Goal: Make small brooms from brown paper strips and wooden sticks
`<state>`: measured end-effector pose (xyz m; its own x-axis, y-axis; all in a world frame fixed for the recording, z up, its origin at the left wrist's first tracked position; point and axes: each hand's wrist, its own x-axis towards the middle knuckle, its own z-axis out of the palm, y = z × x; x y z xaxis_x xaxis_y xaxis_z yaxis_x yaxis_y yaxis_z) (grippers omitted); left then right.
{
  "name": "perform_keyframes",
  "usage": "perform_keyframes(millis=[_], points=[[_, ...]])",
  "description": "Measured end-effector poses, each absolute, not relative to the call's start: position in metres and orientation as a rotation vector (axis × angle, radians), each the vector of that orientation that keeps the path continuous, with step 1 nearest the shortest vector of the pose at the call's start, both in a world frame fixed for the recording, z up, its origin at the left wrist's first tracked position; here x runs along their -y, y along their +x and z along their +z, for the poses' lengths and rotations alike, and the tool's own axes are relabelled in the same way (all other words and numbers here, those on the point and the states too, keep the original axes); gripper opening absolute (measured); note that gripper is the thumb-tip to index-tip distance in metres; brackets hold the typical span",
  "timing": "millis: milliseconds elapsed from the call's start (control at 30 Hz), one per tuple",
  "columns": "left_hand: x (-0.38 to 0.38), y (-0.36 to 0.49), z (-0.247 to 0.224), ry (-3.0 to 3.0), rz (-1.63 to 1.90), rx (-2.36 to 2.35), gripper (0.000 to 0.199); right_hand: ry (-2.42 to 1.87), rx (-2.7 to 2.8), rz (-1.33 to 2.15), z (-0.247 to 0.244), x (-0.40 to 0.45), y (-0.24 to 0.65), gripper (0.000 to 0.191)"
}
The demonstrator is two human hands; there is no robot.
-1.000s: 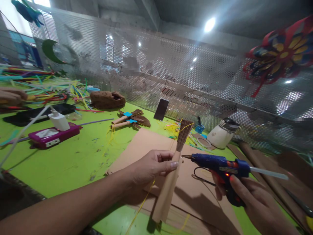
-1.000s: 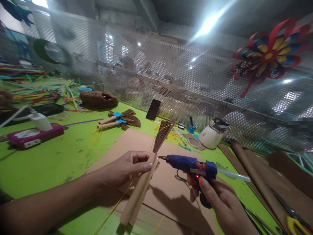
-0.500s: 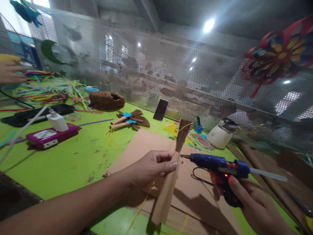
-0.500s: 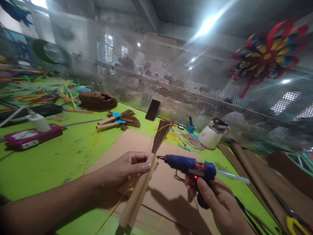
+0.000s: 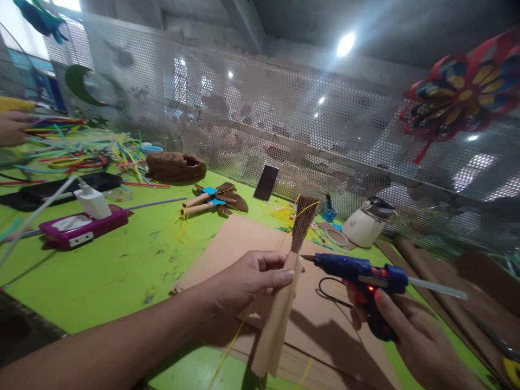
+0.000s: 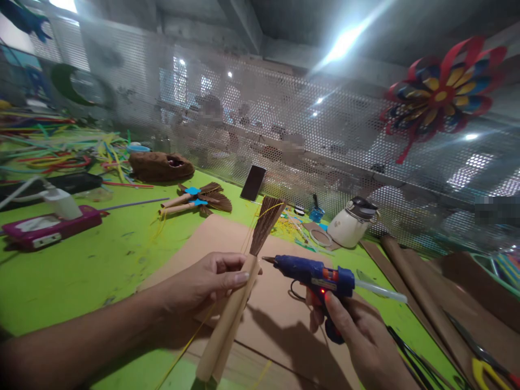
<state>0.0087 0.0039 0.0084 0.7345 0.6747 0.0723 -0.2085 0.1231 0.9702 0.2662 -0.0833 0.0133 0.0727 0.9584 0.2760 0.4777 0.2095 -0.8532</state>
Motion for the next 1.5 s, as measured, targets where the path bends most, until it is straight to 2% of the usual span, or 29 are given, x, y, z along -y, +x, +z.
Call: perform_keyframes(millis=[200,367,1067,1500], points=[[-0.001,0.011,0.007,1.194,0.706,-0.454,0.034,-1.297,1.525,0.707,0.012,0.082,0.27,0.045],[-0.001,0.012,0.006,1.176,0.735,-0.417,0.034,-1.364,1.532,0.751,0.012,0.085,0.268,0.047],[-0.002,0.012,0.004,1.132,0.729,-0.455,0.032,-1.445,1.672,0.603,0.015,0.085,0.275,0.046],[0.0,0.011,0.012,1.093,0.717,-0.48,0.028,-1.422,1.773,0.659,0.015,0.088,0.277,0.048]])
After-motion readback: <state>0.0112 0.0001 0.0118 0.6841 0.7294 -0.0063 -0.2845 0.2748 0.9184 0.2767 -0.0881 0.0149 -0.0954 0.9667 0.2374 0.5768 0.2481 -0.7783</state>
